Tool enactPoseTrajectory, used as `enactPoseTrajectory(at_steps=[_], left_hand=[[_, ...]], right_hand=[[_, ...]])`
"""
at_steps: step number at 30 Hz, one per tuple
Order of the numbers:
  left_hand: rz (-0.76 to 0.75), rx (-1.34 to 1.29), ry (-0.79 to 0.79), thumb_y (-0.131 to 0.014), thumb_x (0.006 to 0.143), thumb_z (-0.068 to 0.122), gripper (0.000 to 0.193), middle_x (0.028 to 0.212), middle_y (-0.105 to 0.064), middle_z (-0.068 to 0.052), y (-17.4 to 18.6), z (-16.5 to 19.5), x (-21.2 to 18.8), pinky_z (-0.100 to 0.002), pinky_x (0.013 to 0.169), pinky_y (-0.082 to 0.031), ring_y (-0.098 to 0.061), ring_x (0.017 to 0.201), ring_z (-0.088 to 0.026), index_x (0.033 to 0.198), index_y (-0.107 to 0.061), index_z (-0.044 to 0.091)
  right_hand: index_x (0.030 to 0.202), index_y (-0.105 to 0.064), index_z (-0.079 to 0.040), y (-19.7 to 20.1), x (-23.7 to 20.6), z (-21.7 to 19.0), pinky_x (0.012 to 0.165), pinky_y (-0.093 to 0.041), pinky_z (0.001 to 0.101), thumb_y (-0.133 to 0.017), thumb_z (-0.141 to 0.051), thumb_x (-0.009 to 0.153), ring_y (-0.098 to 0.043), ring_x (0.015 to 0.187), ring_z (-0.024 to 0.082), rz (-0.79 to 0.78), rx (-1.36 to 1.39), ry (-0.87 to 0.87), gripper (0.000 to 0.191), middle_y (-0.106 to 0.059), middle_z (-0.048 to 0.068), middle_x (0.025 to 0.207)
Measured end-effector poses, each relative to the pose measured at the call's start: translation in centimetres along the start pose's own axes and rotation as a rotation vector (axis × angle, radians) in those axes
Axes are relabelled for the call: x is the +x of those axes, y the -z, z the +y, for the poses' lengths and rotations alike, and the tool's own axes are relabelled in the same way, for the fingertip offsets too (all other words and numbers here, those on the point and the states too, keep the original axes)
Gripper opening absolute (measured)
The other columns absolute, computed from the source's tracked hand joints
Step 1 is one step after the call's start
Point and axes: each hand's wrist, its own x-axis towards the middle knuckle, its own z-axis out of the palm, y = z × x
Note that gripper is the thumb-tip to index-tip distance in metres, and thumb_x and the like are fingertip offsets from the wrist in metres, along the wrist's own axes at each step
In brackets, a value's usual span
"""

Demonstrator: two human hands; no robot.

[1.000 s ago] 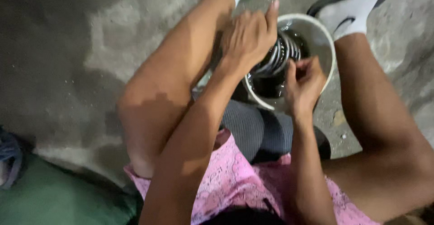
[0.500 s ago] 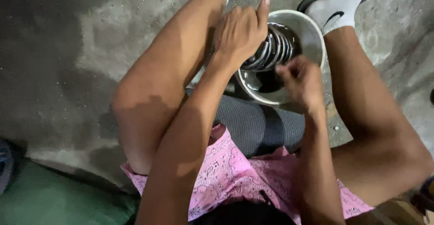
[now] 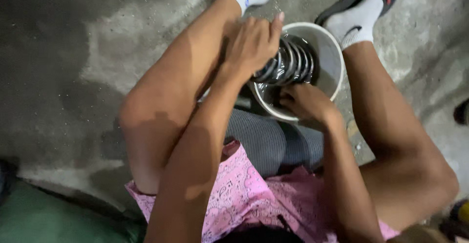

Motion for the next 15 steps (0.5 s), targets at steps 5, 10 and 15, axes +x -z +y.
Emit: enactPoseTrajectory(at_steps=[5, 10, 15], left_hand=[[-0.188, 0.016, -0.019, -0.042, 0.11, 0.026, 0.045, 0.081, -0.066, -0.03, 1.6, 1.7, 0.7, -0.061, 0.064, -0.049, -0.063, 0.072, -0.05, 0.107, -0.068, -0.012], [-0.156, -0.022, 0.373, -0.043, 0.104, 0.042, 0.061, 0.079, -0.07, -0.029, 3.4, 3.4, 1.7, -0.055, 0.074, -0.054, -0.069, 0.076, -0.047, 0.069, -0.074, 0.003], [-0.197, -0.038, 0.378, -0.041, 0.105, 0.043, 0.062, 0.078, -0.07, -0.028, 3.9, 3.7, 2.0, -0.052, 0.073, -0.056, -0.07, 0.076, -0.045, 0.072, -0.074, 0.002]], right_hand=[[0.094, -0.075, -0.004, 1.9, -3.8, 0.3, 0.07, -0.056, 0.0424, -0.069, -0.005, 0.086, -0.075, 0.08, 0.033, 0.354, 0.142, -0.001, 0.01, -0.074, 0.019, 0.088], [0.091, -0.067, 0.002, 2.5, -1.0, -0.1, 0.061, -0.054, 0.0354, -0.077, -0.007, 0.095, -0.072, 0.065, 0.024, 0.717, 0.334, -0.116, 0.014, -0.069, 0.019, 0.072], [0.088, -0.065, 0.004, 1.4, 1.7, -0.2, 0.061, -0.053, 0.0364, -0.083, -0.005, 0.095, -0.071, 0.066, 0.026, 0.889, 0.222, -0.043, 0.021, -0.068, 0.02, 0.076]])
